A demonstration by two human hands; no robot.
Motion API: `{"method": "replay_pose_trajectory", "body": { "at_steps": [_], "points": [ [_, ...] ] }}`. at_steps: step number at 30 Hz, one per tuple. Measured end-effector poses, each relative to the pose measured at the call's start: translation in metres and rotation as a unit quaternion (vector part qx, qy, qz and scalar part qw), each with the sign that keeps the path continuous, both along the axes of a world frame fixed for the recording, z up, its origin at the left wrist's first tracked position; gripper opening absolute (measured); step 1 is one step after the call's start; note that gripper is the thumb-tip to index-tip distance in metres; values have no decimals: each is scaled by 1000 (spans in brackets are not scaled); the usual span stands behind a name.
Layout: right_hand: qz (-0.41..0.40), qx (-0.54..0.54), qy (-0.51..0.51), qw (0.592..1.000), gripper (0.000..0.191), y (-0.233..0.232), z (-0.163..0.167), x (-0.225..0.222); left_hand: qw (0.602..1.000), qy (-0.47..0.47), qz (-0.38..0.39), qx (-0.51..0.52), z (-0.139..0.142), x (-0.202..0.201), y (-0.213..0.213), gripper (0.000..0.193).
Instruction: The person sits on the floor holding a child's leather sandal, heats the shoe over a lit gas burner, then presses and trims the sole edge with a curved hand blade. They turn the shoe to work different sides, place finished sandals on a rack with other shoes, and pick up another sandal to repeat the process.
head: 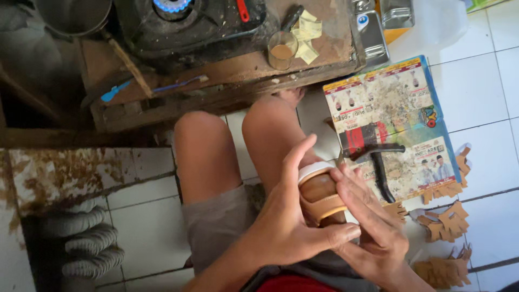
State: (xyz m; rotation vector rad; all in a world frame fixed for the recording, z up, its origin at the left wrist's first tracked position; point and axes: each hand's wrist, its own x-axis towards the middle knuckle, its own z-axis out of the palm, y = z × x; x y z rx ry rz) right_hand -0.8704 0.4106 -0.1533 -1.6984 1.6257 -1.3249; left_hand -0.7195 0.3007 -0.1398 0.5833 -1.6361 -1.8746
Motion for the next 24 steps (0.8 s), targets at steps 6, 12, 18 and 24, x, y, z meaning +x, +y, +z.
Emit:
{"method": "replay_pose_trajectory", "body": {
  "at_steps": [6,12,18,24],
  "points": [
    [31,102,-397,912,122,-7,14,-3,972,56,-85,211,14,10,4,88],
    [53,270,-384,881,123,13,14,-9,997,71,-21,27,18,16,16,64],
    [86,207,-406,886,118,30,-5,-5,999,-3,29,29,24,23,31,64],
    [106,79,-192,972,105,10,2,-12,990,125,-10,63,29,24,12,85]
  ]
}}
